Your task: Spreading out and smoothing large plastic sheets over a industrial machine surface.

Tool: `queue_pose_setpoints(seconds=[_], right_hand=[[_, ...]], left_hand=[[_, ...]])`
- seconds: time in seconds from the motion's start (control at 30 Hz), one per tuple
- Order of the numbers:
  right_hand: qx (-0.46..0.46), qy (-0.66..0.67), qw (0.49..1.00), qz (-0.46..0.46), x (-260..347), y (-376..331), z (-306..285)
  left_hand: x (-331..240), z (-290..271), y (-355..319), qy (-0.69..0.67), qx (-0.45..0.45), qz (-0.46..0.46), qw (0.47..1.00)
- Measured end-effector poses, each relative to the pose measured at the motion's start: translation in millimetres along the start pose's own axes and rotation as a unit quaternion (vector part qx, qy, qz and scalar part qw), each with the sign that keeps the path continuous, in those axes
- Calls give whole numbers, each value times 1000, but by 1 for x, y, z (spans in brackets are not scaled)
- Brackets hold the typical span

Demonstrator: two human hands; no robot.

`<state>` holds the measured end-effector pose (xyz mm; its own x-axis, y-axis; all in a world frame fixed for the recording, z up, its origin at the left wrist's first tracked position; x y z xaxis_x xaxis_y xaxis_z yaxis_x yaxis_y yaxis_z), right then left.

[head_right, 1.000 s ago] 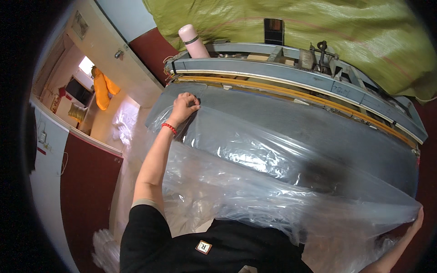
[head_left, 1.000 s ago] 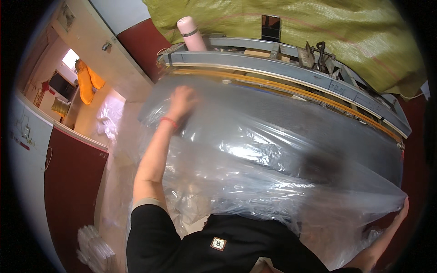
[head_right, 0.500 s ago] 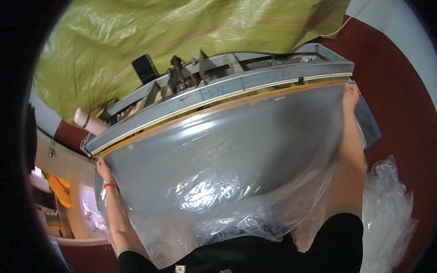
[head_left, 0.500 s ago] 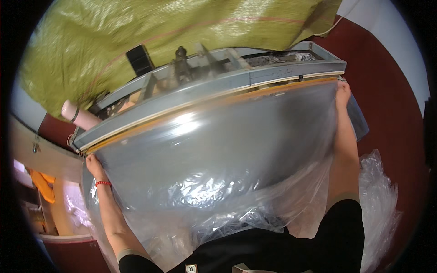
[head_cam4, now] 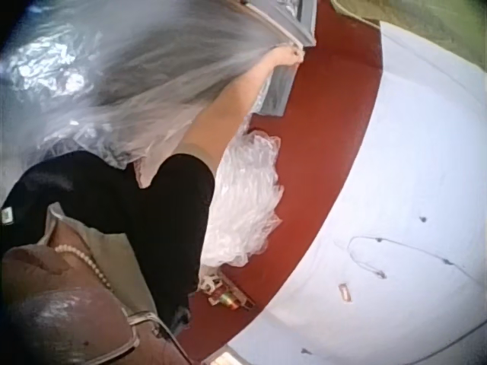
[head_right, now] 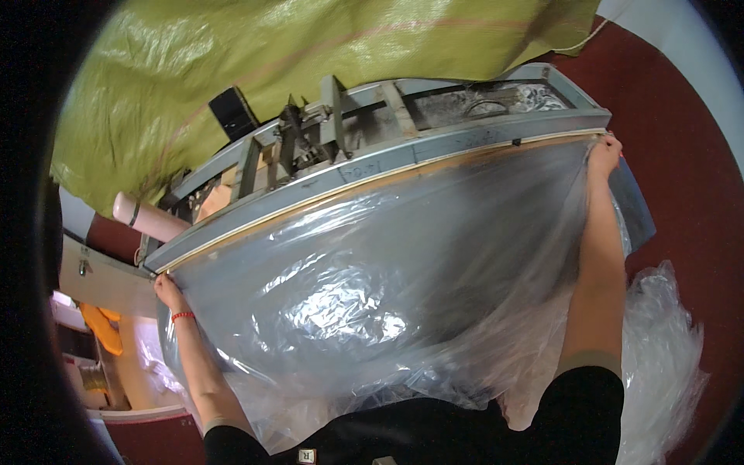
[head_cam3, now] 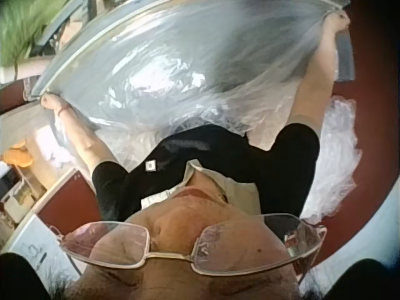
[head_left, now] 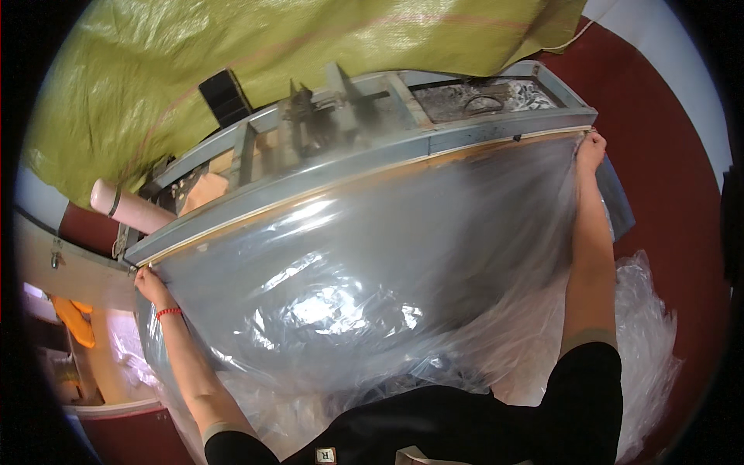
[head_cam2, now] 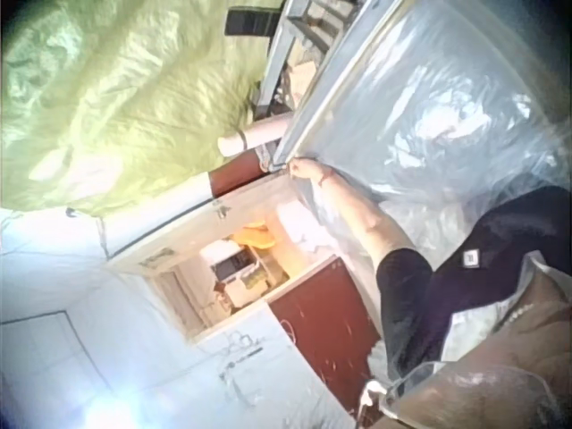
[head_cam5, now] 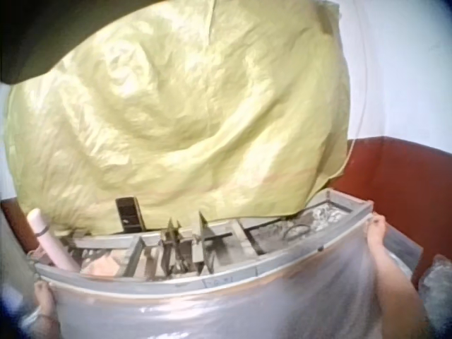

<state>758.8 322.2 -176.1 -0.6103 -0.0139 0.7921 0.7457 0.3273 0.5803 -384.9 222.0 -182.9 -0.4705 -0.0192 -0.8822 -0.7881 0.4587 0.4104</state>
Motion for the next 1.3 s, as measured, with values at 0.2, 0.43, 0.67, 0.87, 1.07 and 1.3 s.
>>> queue_pose_setpoints(seconds=[0.2, 0.43, 0.67, 0.87, 1.07, 1.3], right_hand=[[25, 81, 993, 88, -13, 7, -11], [59, 187, 973, -125, 236, -106, 17], [417, 269, 771, -399, 512, -398, 23], [843, 300, 445, 39, 489, -539, 39], [560, 227, 797, -9, 338, -363, 79], [329, -25, 936, -125, 111, -133, -44]], left_hand=[[-11, 17, -18, -38, 3, -31, 999], [-107, -18, -66, 27, 242, 85, 966], [-161, -129, -77, -85, 126, 129, 980], [-175, -194, -102, 159, -126, 188, 961], [-93, -150, -163, 341, 215, 217, 889], [-151, -107, -277, 354, 321, 297, 827]])
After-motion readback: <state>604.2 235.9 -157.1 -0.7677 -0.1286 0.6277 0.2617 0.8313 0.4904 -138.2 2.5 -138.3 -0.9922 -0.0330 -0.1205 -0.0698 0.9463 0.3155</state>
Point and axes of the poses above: each hand's wrist, its own y-axis towards the middle knuckle, its own z-axis out of the palm, x = y × z, the point moved 9 cm from there along y, towards the middle knuckle, and after that the axes turned 8 degrees about y, right-handed, at the moved point
